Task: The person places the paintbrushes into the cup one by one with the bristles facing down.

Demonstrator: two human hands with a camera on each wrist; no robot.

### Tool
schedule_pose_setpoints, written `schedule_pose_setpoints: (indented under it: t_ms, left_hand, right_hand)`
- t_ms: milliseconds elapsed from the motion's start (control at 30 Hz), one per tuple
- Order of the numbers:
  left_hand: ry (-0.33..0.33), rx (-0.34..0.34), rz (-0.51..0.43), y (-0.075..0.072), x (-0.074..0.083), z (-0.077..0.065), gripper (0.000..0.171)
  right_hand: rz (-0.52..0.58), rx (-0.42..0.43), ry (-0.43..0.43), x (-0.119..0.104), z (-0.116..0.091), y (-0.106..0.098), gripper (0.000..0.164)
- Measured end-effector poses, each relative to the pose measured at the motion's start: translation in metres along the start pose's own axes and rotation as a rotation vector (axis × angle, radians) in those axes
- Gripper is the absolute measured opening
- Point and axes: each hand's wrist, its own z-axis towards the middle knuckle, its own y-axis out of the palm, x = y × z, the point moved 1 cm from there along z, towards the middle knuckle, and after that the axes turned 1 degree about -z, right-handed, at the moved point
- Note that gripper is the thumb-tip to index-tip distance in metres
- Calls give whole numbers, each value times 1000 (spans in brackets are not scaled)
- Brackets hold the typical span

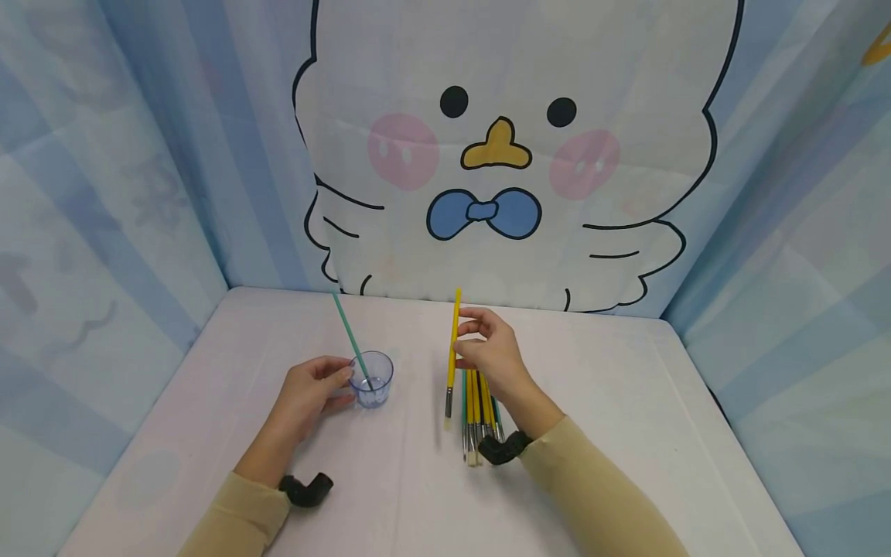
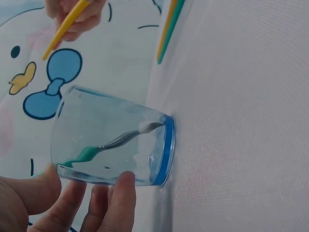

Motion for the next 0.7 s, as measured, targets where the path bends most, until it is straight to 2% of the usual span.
schedule_pose_setpoints:
  t_ms: [367, 700]
  left_hand:
    - [32, -11, -53, 0, -3, -1, 38]
    - [18, -6, -45, 1, 0, -1, 38]
  right_hand:
    - [83, -52, -81, -13, 2, 17, 56]
    - [60, -74, -124, -20, 7, 31, 53]
